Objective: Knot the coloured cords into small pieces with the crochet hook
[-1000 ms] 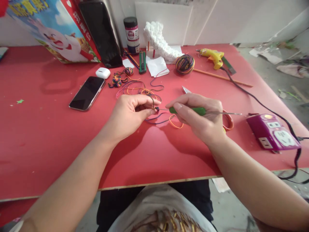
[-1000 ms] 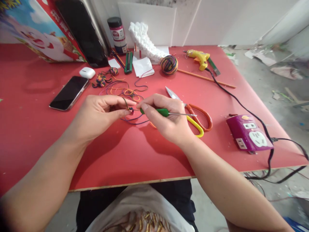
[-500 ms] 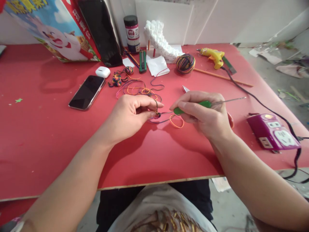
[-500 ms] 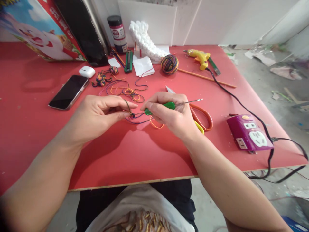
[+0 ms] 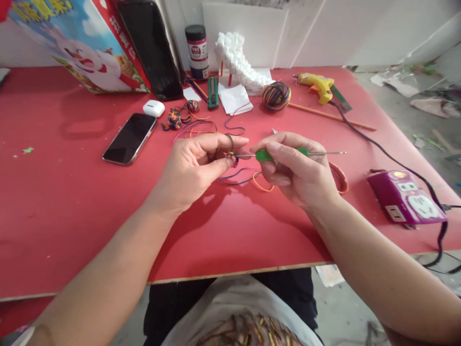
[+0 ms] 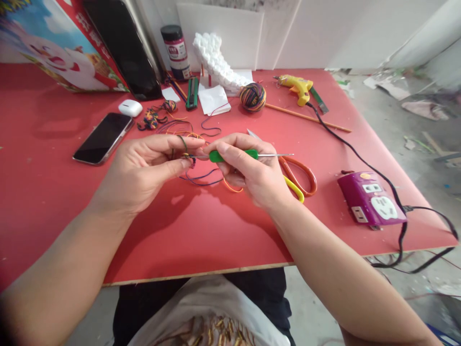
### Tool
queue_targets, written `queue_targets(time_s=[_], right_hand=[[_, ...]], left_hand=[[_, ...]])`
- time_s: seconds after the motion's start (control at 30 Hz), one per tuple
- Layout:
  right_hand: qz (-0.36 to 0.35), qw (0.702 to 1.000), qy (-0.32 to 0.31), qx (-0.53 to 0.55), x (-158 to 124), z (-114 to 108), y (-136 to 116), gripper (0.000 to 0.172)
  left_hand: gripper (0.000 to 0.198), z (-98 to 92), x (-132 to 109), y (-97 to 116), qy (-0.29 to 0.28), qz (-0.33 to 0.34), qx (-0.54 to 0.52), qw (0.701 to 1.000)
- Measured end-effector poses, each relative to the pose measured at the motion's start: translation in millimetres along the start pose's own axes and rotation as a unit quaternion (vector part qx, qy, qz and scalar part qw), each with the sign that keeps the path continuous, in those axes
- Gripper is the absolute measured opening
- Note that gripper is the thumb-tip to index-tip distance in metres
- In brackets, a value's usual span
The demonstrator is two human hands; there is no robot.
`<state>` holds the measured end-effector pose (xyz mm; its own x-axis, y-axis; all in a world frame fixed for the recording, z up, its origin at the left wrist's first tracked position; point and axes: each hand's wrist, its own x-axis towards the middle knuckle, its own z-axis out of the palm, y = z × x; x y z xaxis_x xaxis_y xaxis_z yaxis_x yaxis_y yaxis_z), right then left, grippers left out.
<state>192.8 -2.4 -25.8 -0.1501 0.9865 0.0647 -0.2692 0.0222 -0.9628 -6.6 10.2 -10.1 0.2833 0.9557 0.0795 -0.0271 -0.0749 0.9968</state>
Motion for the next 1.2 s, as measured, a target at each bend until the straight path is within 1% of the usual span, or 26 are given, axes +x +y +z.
queue_targets(time_s=[0.1, 0.17, 0.23, 0.33, 0.43, 0.53, 0.67, 0.77, 0.97, 1.1, 1.2], right_hand=[[-0.006, 1.000, 0.001, 0.008, 1.2, -0.4, 0.8, 0.020], [-0.001, 1.000, 0.003, 0.018, 1.6, -0.2, 0.9, 0.015], [0.003, 1.000, 0.004, 0.027, 1.6, 0.3, 0.8, 0.012], [0.004, 0.999, 0.008, 0.031, 1.2, 1.0, 0.4, 0.012], [0.014, 0.999, 0.015, 0.039, 0.8, 1.1, -0.5, 0.012], [0.036, 0.997, 0.013, 0.064, 0.7, 1.7, -0.8, 0.011], [0.032, 0.996, -0.005, 0.084, 0.3, 5.3, 1.0, 0.021], [0.016, 0.997, 0.006, 0.074, 0.2, 8.5, 2.8, 0.027], [0.015, 0.998, 0.031, 0.052, 0.5, 8.7, 4.4, 0.029], [0.007, 0.998, 0.032, 0.055, 0.4, 8.0, 4.9, 0.025], [0.001, 0.998, 0.032, 0.050, 0.4, 8.1, 4.9, 0.027]], left_hand=[[0.028, -2.1, -0.8, -1.7, 0.000, 0.011, -0.019, 1.000], [0.028, -1.9, -0.8, -2.4, 0.004, 0.012, -0.021, 1.000], [0.025, -0.9, -0.2, -2.3, 0.014, 0.016, -0.013, 1.000], [0.022, 0.6, 0.7, -1.1, 0.026, 0.012, 0.010, 1.000], [0.027, 1.1, 0.8, 0.7, 0.029, -0.006, 0.015, 0.999], [0.038, 1.3, 1.1, 0.9, 0.031, -0.022, -0.009, 0.999], [0.050, 3.2, 2.7, -3.8, 0.028, -0.024, -0.078, 0.996], [0.052, 5.9, 2.9, -6.7, 0.043, -0.020, -0.103, 0.994], [0.050, 8.8, 0.1, -4.3, 0.046, 0.001, -0.064, 0.997], [0.046, 8.3, -1.1, -2.4, 0.052, 0.020, -0.014, 0.998], [0.041, 6.5, -1.5, -3.1, 0.049, 0.037, 0.014, 0.998]])
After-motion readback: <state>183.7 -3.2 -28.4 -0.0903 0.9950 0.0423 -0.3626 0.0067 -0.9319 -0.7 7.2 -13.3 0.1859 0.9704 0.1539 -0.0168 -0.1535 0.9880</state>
